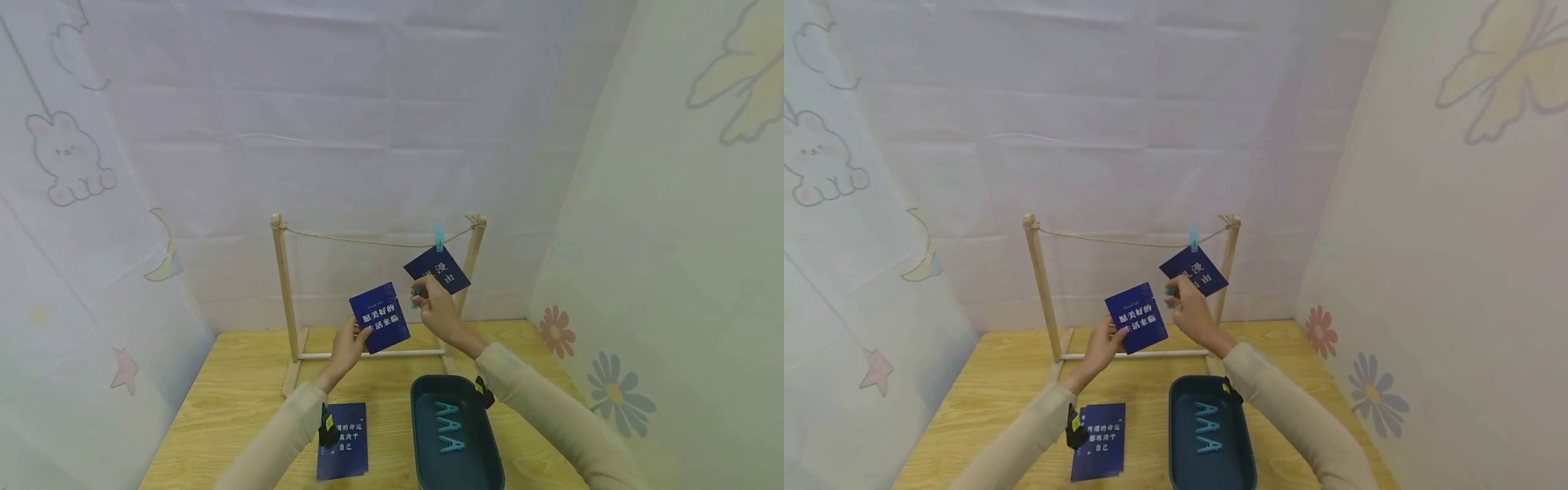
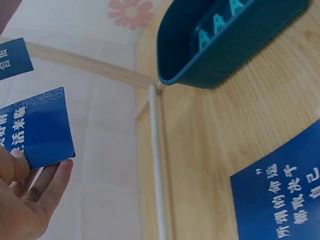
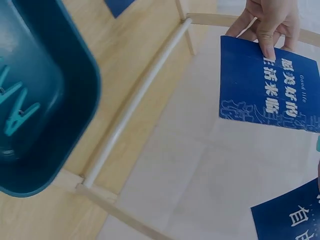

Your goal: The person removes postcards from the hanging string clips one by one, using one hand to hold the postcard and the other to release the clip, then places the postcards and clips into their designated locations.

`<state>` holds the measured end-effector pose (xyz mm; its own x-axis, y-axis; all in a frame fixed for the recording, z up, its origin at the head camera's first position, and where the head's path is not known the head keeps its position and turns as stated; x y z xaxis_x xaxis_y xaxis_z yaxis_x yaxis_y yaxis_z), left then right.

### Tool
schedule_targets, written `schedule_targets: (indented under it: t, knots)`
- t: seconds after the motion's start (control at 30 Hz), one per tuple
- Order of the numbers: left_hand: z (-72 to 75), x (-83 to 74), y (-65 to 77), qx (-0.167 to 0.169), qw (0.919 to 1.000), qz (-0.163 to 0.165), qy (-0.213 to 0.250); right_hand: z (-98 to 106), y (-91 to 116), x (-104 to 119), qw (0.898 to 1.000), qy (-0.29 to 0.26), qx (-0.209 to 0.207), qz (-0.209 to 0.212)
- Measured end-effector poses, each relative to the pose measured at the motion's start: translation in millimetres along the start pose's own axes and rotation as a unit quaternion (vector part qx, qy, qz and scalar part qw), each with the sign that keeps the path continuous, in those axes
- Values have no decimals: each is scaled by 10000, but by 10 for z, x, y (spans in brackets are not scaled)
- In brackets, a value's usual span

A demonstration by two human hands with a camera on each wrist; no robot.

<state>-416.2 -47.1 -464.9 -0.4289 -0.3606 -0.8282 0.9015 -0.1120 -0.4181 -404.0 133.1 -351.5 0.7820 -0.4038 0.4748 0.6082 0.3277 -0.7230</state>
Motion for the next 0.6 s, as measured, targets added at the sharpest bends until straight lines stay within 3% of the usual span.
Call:
schedule_targets:
  t: [0.27,0.37,0.6]
  knots:
    - [-42,235,198,218,9992,236,244,-178,364,-85,9951,366,916,35]
    - [-38,297,258,312,9986,253,336,-302,553,-104,9888,464,1416,-14]
    - [4,487,391,433,9980,457,82,-522,922,-144,9680,672,2404,-271]
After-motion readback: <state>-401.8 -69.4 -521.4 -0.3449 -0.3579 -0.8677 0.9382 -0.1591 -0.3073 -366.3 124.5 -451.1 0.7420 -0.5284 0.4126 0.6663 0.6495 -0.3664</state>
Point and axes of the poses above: each hand's wrist, its own y-axis away from the middle knuckle, its own z-axis out of the back of the hand, x = y × z, the point moved 8 cm from there along -y, towards the middle knuckle, and after that the axes turned 7 degrees about -y, right-handed, at the moved point
